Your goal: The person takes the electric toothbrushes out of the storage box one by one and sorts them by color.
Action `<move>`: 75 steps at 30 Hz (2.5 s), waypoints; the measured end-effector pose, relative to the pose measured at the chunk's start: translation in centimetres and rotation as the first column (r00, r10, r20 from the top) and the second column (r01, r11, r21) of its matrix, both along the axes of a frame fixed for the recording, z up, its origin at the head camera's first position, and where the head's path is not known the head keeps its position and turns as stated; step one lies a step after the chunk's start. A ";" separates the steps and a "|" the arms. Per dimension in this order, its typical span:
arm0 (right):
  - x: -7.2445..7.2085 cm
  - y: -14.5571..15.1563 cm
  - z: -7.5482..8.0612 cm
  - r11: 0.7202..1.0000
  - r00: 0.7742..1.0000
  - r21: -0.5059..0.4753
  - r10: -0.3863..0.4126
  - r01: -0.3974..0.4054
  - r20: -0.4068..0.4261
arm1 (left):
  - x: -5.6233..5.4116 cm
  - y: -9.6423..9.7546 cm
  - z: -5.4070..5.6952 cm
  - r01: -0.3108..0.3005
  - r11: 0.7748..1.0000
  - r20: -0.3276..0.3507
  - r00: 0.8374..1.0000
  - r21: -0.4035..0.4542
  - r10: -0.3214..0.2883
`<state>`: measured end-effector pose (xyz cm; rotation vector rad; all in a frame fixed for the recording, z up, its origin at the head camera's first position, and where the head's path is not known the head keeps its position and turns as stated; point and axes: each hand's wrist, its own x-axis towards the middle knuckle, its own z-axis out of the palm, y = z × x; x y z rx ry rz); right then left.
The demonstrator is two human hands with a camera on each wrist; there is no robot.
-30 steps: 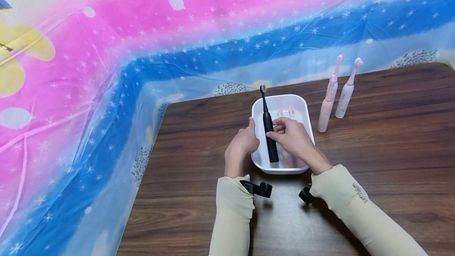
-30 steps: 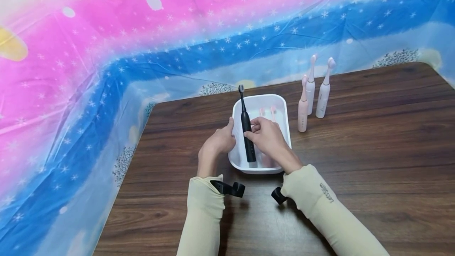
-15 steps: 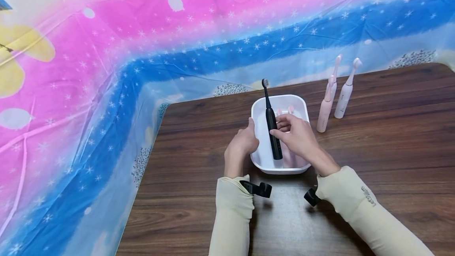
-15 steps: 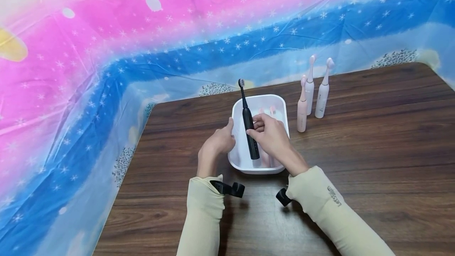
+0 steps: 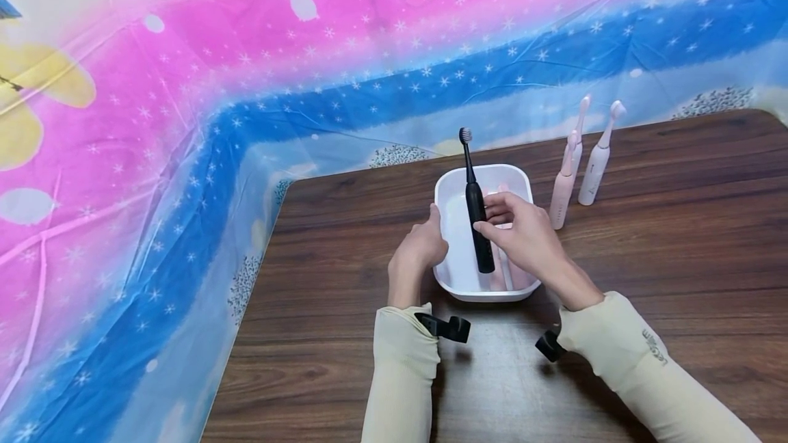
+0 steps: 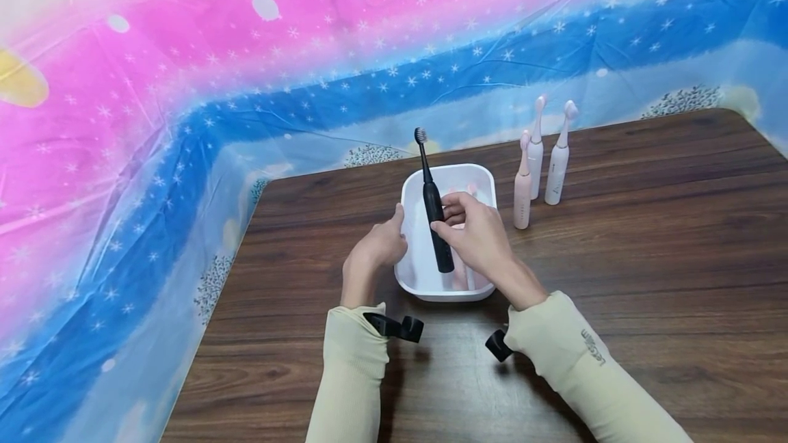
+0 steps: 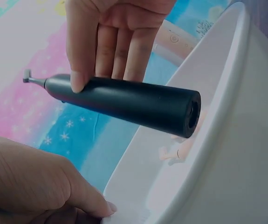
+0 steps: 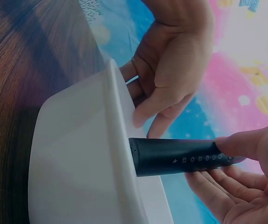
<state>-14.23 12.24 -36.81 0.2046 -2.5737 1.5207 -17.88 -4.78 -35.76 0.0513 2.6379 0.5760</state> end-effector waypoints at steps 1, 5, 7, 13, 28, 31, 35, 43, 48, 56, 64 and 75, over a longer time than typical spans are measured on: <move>0.1 0.1 0.1 1.000 1.000 -0.005 -0.001 0.001 -0.005 | 0.0 0.0 0.0 0.001 1.000 0.000 1.000 -0.002 -0.001; 0.4 0.6 0.3 1.000 1.000 -0.027 0.000 -0.001 -0.024 | 0.1 0.1 0.0 -0.008 1.000 0.011 1.000 0.001 0.008; 0.6 0.9 0.4 0.999 1.000 -0.037 -0.001 0.000 -0.030 | 0.1 0.1 0.1 -0.015 1.000 0.019 1.000 0.007 0.014; 1.2 1.7 0.6 0.999 0.994 -0.052 -0.017 0.012 -0.108 | 0.1 0.2 0.3 -0.019 1.000 0.016 1.000 -0.001 0.019; 2.6 4.6 1.5 0.998 0.985 -0.043 -0.057 0.050 -0.164 | 0.1 0.3 0.2 -0.016 1.000 0.025 1.000 0.000 0.016; 2.8 5.4 1.6 0.996 0.979 -0.051 -0.076 0.068 -0.188 | 0.0 0.4 0.2 -0.018 1.000 0.027 0.999 -0.005 0.019; 3.2 6.6 1.5 0.990 0.970 -0.096 -0.122 0.103 -0.209 | 0.0 0.5 0.3 -0.014 1.000 0.032 0.999 0.000 0.014; 3.5 9.8 0.9 0.967 0.933 -0.154 -0.240 0.205 -0.268 | -0.2 0.6 0.4 -0.015 1.000 0.030 0.999 -0.010 0.016; 3.1 11.5 0.0 0.950 0.919 -0.156 -0.303 0.270 -0.252 | -0.2 0.4 0.5 -0.017 1.000 0.025 1.000 -0.022 0.017; 2.0 12.9 -2.0 0.933 0.909 -0.102 -0.360 0.345 -0.212 | -0.1 0.4 0.3 -0.012 1.000 0.038 0.999 -0.018 0.012; 0.4 13.3 -3.7 0.928 0.912 -0.048 -0.373 0.370 -0.173 | -0.1 0.3 0.4 -0.021 1.000 0.040 0.999 -0.010 0.022; -0.4 13.3 -5.1 0.933 0.925 0.019 -0.354 0.360 -0.135 | 0.0 0.3 0.2 -0.016 1.000 0.035 0.999 0.008 0.015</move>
